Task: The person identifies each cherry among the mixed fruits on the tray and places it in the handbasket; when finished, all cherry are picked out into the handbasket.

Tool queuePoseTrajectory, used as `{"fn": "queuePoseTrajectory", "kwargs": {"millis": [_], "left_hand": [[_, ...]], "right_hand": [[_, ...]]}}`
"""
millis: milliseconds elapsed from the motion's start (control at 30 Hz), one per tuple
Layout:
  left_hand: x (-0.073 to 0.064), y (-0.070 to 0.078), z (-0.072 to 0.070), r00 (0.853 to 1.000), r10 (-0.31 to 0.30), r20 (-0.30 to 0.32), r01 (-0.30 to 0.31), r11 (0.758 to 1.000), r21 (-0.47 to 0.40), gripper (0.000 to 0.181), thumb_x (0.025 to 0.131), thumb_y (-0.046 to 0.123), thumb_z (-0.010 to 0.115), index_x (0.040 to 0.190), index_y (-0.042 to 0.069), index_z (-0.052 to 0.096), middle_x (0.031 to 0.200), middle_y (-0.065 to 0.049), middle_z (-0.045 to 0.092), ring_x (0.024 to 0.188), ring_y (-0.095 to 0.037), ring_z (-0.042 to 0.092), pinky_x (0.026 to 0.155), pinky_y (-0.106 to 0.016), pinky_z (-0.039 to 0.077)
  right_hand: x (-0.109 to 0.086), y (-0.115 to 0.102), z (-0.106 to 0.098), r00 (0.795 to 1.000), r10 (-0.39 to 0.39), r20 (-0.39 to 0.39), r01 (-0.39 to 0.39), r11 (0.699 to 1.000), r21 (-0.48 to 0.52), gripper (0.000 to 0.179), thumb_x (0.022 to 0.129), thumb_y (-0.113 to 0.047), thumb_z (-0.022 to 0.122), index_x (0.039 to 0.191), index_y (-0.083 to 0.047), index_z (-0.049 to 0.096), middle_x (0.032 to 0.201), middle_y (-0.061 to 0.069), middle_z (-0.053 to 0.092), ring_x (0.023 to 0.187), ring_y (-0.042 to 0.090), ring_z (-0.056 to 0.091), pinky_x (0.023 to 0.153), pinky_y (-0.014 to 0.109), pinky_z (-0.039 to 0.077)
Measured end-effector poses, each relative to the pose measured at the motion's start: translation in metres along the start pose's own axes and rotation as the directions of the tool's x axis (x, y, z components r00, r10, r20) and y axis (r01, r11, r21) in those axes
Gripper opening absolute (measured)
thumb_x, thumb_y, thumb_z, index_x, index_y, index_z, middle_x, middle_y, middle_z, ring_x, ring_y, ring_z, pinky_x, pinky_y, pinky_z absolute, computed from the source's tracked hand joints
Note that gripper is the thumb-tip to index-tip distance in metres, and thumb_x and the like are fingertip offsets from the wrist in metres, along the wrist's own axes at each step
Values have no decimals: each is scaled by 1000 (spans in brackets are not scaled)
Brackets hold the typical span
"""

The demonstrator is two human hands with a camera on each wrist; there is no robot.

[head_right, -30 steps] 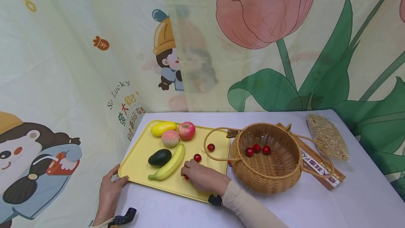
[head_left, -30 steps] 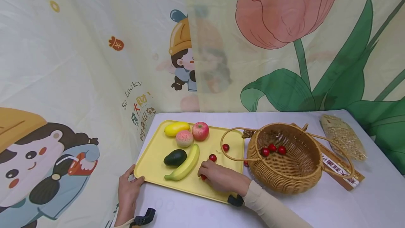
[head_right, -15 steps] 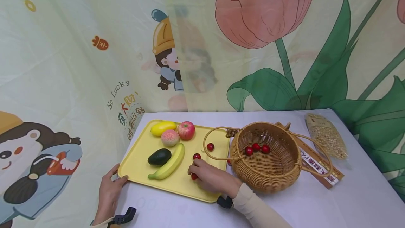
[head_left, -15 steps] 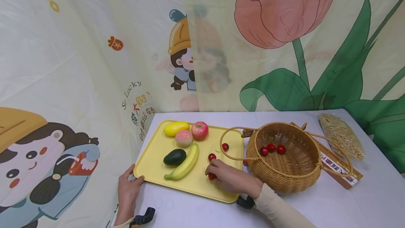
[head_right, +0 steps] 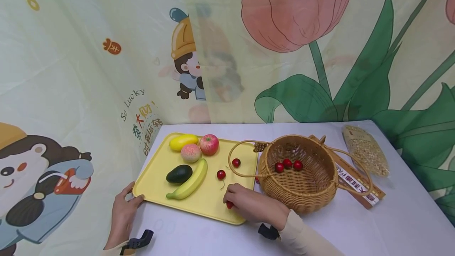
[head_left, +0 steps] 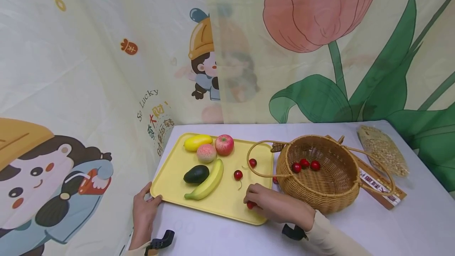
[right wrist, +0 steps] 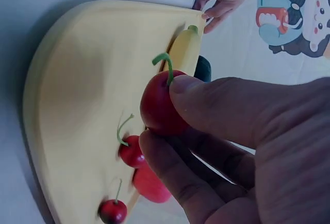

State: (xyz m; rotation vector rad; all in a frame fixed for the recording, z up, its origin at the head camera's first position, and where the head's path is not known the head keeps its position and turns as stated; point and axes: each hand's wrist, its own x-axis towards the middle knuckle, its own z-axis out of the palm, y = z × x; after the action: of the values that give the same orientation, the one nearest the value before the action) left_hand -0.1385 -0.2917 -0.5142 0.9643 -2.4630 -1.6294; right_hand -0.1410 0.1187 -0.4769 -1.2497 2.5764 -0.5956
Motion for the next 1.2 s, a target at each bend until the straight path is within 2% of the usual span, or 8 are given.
{"fn": "queuePoseTrajectory", "kwargs": {"millis": [133, 200, 400, 533, 967, 1200], "left_hand": [[-1, 1, 1, 1000, -5, -5, 5, 1000, 2, 77, 97, -8, 60, 167, 2, 28, 171, -34, 18, 142, -53, 52, 112, -52, 57], [-1, 1, 2, 1000, -3, -8, 3, 1000, 2, 77, 97, -8, 60, 167, 2, 28, 170, -35, 18, 142, -53, 51, 115, -55, 54], [-2, 1, 4, 1000, -2, -15, 1, 1000, -5, 76, 97, -9, 58, 167, 1, 29, 169, -36, 18, 143, -53, 51, 118, -58, 50], [-2, 0, 6, 1000, -4, -26, 4, 1000, -12, 75, 98, -8, 58, 167, 2, 29, 170, -35, 18, 143, -53, 51, 118, -58, 50], [1, -4, 6, 999, -4, -32, 4, 1000, -13, 76, 98, -9, 59, 167, 2, 29, 168, -35, 21, 143, -53, 49, 118, -58, 51], [1, -5, 7, 999, 0, -41, -1, 1000, -11, 75, 98, -7, 60, 167, 3, 31, 167, -35, 23, 142, -52, 51, 118, -58, 51]], "right_hand": [[-14, -4, -10, 998, -57, -5, 57, 994, -95, 13, 102, -11, 71, 113, -16, 75, 108, -8, 64, 97, -2, 54, 81, 11, 55], [-21, -7, -16, 998, -58, -2, 58, 993, -102, 13, 101, -11, 72, 113, -17, 75, 108, -9, 63, 97, -2, 54, 81, 11, 55], [-44, -13, -37, 999, 31, 27, -30, 999, -18, 21, 101, -12, 73, 120, -21, 73, 115, -9, 63, 100, -3, 55, 84, 14, 59], [-60, -12, -50, 998, 52, 41, -51, 998, -25, 29, 98, -12, 76, 124, -24, 71, 118, -10, 63, 101, -3, 55, 85, 15, 61], [-111, -6, -78, 990, 121, -68, -119, 992, 35, 35, 95, -11, 79, 123, -30, 72, 123, -11, 64, 104, -1, 60, 81, 19, 65], [-134, -1, -89, 982, 178, -64, -178, 984, -1, 34, 95, -16, 79, 123, -36, 72, 122, -14, 63, 105, -1, 59, 78, 16, 64]]}}
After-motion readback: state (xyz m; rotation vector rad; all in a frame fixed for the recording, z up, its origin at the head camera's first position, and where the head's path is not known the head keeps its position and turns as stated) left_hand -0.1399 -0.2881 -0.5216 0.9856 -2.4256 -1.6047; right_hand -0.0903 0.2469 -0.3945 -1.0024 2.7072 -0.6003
